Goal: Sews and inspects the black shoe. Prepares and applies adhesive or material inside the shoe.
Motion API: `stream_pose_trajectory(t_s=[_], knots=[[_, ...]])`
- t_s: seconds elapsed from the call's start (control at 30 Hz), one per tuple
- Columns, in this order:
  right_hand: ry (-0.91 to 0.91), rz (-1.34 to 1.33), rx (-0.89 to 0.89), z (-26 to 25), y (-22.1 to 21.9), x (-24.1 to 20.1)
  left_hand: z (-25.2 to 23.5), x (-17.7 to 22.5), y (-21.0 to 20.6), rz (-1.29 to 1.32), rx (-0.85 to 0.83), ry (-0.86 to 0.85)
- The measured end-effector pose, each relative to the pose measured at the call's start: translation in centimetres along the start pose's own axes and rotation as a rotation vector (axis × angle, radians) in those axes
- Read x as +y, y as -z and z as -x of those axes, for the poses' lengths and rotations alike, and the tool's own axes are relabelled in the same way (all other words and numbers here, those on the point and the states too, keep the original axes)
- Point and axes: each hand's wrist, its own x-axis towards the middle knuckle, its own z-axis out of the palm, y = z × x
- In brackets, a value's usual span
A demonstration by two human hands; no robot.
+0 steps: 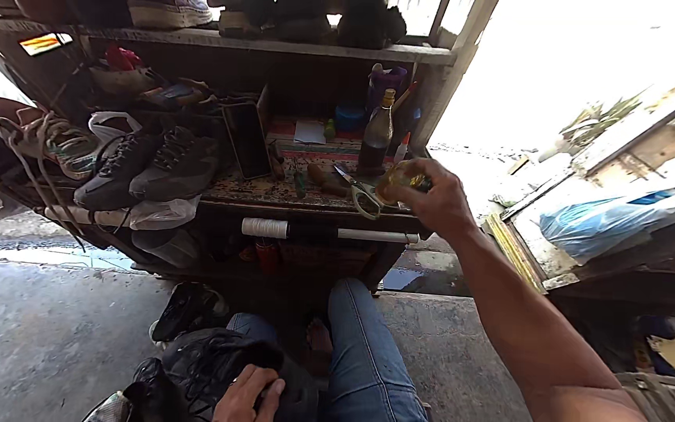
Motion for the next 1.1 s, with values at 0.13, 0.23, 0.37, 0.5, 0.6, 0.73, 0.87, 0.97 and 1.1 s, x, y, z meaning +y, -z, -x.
stream_pose_trajectory(t_s=[0.13, 0.23, 0.37, 0.5, 0.6, 0.73, 0.87, 0.97, 1.1], knots=[[-0.257, 0.102, 0.028, -6.5, -1.2, 5.3, 1.1, -0.7, 2.5, -0.076, -0.104, 0.126], [-0.323, 0.155, -0.036, -8.5, -2.6, 7.9, 0.9, -1.1, 3.2, -0.157, -0.198, 0.267], [-0.292, 0.132, -0.098, -8.5, -1.4, 7.7, -0.9, -0.8, 2.6, -0.248, -0.280, 0.411], [-0.274, 0.036, -0.103, -8.8, -0.4, 8.5, -2.0, -1.0, 1.9, -0.245, -0.353, 0.418], [-0.289, 0.068, -0.016, -8.7, 0.9, 8.1, -1.8, -2.1, 1.8, -0.212, -0.358, 0.351], [-0.327, 0.218, -0.075, -7.3, 1.7, 7.8, -0.7, -3.7, 1.7, -0.090, -0.250, 0.274], [-0.288, 0.250, -0.164, -6.8, 1.8, 7.8, -0.5, -5.6, 2.8, 0.158, -0.151, 0.176], [-0.162, 0.300, -0.129, -7.3, 2.3, 6.9, -0.4, -6.7, 3.4, 0.351, -0.105, 0.115], [0.019, 0.348, -0.375, -9.9, 2.6, 6.1, 0.2, -7.5, 3.6, 0.532, -0.172, 0.095]])
